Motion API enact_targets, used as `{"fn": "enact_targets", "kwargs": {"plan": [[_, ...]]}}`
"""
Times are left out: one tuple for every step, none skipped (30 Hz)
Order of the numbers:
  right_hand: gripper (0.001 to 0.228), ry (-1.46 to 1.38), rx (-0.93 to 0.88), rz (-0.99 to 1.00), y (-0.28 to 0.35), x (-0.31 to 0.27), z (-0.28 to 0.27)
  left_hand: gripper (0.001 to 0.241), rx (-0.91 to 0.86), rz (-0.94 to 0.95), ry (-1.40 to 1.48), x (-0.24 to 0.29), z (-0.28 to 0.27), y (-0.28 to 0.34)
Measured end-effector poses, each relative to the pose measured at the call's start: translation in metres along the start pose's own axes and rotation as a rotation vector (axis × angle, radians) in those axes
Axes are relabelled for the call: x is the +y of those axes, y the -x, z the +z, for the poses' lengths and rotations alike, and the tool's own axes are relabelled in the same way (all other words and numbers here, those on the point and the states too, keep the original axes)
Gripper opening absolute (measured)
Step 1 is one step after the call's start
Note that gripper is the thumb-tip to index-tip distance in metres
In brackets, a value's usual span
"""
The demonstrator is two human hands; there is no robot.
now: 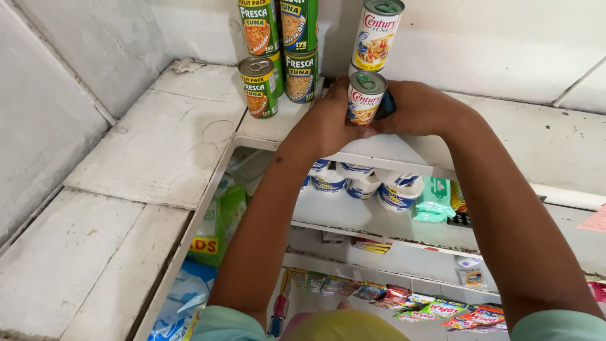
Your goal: Cleaning canned goods and stocking them on a retail shelf.
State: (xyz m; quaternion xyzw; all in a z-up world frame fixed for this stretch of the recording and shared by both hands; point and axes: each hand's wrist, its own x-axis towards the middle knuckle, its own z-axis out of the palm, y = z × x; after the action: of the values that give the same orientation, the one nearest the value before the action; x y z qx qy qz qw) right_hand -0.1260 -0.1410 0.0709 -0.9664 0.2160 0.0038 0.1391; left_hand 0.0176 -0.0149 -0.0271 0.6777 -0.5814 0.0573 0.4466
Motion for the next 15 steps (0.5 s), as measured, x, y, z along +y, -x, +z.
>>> {"fn": "enact_targets", "kwargs": {"plan": [[0.071,0.001,0.0,0.001,0.002,-0.002,-0.002,0.115,0.0,0.0,0.001,0.004,-0.003,0.001],[0.073,-0.012,0.004,-0.006,0.004,-0.005,-0.003,0.113,-0.015,-0.028,0.029,0.008,-0.006,0.003],[0.075,-0.026,0.009,-0.014,0.006,-0.007,-0.005,0.11,-0.03,-0.057,0.057,0.012,-0.01,0.005],[0.075,-0.025,0.007,-0.016,0.004,-0.004,-0.007,0.11,-0.028,-0.059,0.056,0.017,-0.014,0.004],[0.075,-0.032,-0.019,-0.046,0.002,-0.001,-0.008,0.108,-0.064,-0.117,0.061,0.022,-0.019,0.004],[0.076,-0.04,-0.045,-0.074,0.001,0.003,-0.01,0.105,-0.102,-0.175,0.067,0.028,-0.023,0.003],[0.076,-0.041,-0.046,-0.075,-0.001,0.004,-0.014,0.105,-0.103,-0.177,0.066,0.028,-0.024,0.004],[0.079,0.014,-0.073,-0.033,-0.003,0.005,-0.019,0.106,-0.088,-0.166,0.101,0.03,-0.025,0.005],[0.083,0.069,-0.1,0.01,-0.004,0.006,-0.025,0.108,-0.072,-0.154,0.135,0.031,-0.027,0.005],[0.083,0.068,-0.097,0.012,-0.008,0.008,-0.031,0.108,-0.074,-0.152,0.135,0.032,-0.027,0.004],[0.08,0.102,-0.055,0.037,-0.01,0.009,-0.036,0.109,-0.065,-0.148,0.124,0.032,-0.027,0.004],[0.077,0.139,-0.013,0.063,-0.012,0.011,-0.042,0.11,-0.055,-0.144,0.115,0.033,-0.026,0.004],[0.077,0.14,-0.011,0.066,-0.016,0.011,-0.042,0.11,-0.056,-0.141,0.117,0.033,-0.026,0.004],[0.066,0.136,-0.001,0.128,-0.02,0.01,-0.041,0.108,-0.064,-0.143,0.115,0.032,-0.025,0.005],[0.056,0.133,0.008,0.191,-0.024,0.008,-0.04,0.105,-0.072,-0.146,0.112,0.032,-0.025,0.006]]}}
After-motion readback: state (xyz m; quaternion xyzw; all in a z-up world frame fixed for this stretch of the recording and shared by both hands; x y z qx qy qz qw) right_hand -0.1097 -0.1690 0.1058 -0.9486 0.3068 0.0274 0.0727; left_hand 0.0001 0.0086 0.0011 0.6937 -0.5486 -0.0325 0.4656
